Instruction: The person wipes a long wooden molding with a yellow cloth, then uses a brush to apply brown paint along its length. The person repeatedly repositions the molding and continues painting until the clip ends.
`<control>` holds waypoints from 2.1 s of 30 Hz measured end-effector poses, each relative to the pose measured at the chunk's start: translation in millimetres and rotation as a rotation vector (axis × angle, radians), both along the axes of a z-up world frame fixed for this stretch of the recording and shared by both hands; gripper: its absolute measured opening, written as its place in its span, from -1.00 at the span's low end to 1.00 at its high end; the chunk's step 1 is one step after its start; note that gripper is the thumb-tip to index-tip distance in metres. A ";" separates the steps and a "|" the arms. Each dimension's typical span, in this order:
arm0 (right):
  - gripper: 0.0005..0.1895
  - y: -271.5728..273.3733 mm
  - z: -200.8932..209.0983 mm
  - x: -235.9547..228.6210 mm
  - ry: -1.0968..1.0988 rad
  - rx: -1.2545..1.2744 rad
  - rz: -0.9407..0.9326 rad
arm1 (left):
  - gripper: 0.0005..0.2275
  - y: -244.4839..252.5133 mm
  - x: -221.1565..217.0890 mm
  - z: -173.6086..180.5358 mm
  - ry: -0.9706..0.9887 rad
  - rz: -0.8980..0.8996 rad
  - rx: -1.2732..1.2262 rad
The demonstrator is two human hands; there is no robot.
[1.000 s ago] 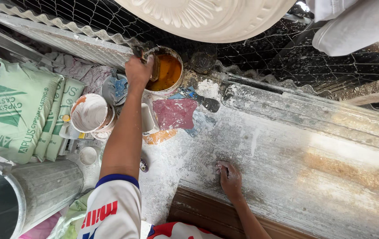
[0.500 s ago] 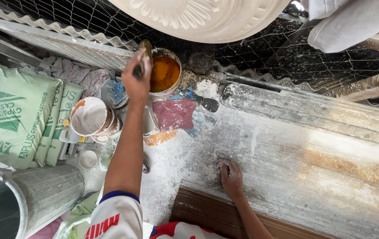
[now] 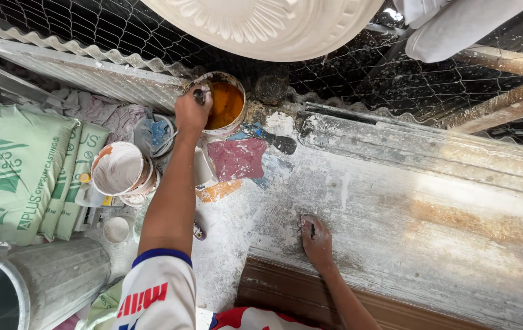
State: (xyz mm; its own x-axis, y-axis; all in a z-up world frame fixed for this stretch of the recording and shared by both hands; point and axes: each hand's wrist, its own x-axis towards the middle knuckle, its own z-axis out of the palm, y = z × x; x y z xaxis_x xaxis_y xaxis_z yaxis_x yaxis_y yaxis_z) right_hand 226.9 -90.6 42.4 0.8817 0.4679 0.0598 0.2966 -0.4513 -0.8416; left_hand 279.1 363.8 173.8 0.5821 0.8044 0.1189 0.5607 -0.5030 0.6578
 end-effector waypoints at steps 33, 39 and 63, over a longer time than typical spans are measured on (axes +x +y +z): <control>-0.76 -34.2 -11.2 -12.1 0.271 0.233 -0.022 | -0.74 -27.9 -51.9 13.7 -0.567 -0.167 0.262; -0.75 -88.4 29.1 -53.5 0.312 0.183 -0.244 | -0.83 -38.6 -62.7 61.8 -1.027 -0.141 0.342; -0.78 -216.0 33.7 -258.5 0.318 0.644 -1.049 | -0.69 -188.1 -219.8 95.1 -0.647 -0.653 -1.153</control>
State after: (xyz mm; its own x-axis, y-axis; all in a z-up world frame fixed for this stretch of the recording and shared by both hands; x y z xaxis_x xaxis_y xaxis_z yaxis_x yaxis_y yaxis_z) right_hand -31.6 -306.6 76.2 0.8270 -0.4954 -0.2659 -0.2084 0.1691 -0.9633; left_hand 59.4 175.7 268.9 0.9668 0.2548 -0.0163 -0.0951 0.4185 0.9032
